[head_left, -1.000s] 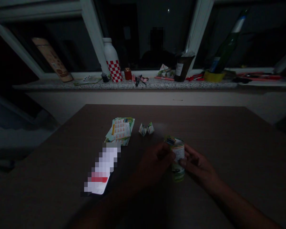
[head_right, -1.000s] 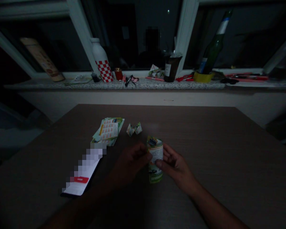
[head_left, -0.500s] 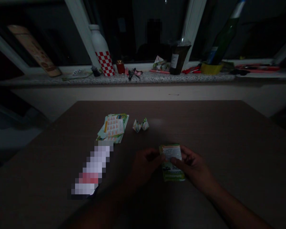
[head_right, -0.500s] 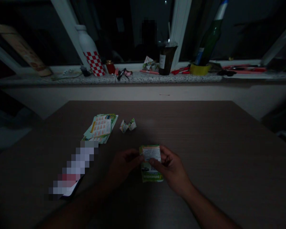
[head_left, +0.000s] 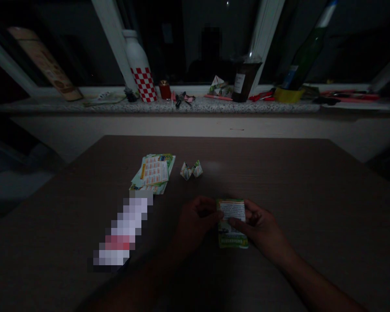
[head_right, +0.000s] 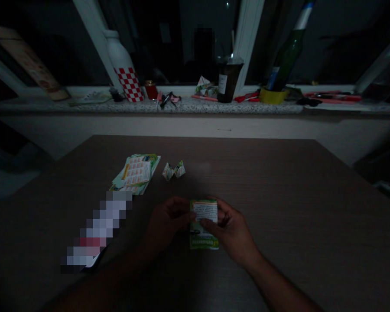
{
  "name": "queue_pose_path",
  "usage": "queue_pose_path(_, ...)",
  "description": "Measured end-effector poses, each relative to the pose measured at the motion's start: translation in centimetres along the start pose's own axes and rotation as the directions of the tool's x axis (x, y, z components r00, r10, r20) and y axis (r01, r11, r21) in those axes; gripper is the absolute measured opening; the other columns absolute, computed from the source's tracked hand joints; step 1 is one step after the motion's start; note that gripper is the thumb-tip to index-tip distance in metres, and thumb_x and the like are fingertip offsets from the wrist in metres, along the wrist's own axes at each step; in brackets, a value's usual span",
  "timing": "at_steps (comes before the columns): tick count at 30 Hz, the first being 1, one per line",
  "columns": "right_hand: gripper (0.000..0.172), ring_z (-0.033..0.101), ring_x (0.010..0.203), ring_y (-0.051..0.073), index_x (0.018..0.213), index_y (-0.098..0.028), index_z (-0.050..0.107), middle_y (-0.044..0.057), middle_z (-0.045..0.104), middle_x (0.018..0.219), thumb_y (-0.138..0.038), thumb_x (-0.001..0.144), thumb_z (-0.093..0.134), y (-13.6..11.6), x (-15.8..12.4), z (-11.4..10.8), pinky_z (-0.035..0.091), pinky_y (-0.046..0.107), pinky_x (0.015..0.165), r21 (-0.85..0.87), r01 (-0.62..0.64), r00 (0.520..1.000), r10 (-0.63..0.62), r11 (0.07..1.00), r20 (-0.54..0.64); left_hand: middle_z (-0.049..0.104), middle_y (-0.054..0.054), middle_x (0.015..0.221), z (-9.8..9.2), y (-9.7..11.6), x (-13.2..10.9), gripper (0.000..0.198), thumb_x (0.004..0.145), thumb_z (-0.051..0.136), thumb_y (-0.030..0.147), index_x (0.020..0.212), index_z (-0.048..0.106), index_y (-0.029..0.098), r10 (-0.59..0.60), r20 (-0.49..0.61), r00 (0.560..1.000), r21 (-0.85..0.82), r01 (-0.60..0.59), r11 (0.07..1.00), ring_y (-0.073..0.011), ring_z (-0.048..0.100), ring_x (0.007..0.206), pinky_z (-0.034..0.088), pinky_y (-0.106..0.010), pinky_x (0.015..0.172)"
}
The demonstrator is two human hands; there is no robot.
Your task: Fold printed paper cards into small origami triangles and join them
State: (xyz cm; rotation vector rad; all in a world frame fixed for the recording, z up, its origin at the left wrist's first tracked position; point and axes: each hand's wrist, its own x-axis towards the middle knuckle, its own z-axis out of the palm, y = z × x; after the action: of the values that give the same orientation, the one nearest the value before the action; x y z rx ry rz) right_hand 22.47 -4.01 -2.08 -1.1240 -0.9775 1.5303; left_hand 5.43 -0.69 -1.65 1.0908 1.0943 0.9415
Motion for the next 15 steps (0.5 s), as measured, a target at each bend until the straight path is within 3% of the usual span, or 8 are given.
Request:
queue_pose_path(6, 0.054, 0.072, 0.085, 0.022, 0.113, -0.022, 0.058, 0.006, 0.075, 0.098, -0.034, 0.066, 0.081, -0.19, 0.03, 0.05, 0.056, 0.036, 0.079, -0.002, -0.009, 1.0, 0.009, 1.0, 0.007, 0.06, 0.004, 0.066, -0.01, -0.07, -0.02, 0.031, 0.064, 0.078, 0.024, 0.077, 0.051, 0.017, 0.022, 0.0, 1.0, 0.004, -0.022, 1.0, -0.0076, 0.052, 0.051, 0.042, -0.019, 0.049)
queue_pose_path(15, 0.048, 0.072, 0.086, 0.022, 0.11, -0.024, 0.059, 0.004, 0.075, 0.096, -0.034, 0.068, 0.079, -0.46, -0.09, 0.16, 0.056, 0.034, 0.077, -0.027, -0.003, 1.0, 0.004, 1.0, 0.022, 0.06, 0.004, 0.066, 0.09, 0.06, -0.05, 0.031, 0.062, 0.078, 0.022, 0.075, 0.05, 0.018, 0.043, -0.022, 0.999, 0.015, -0.042, 0.999, -0.0086, 0.054, 0.053, 0.042, -0.02, 0.052)
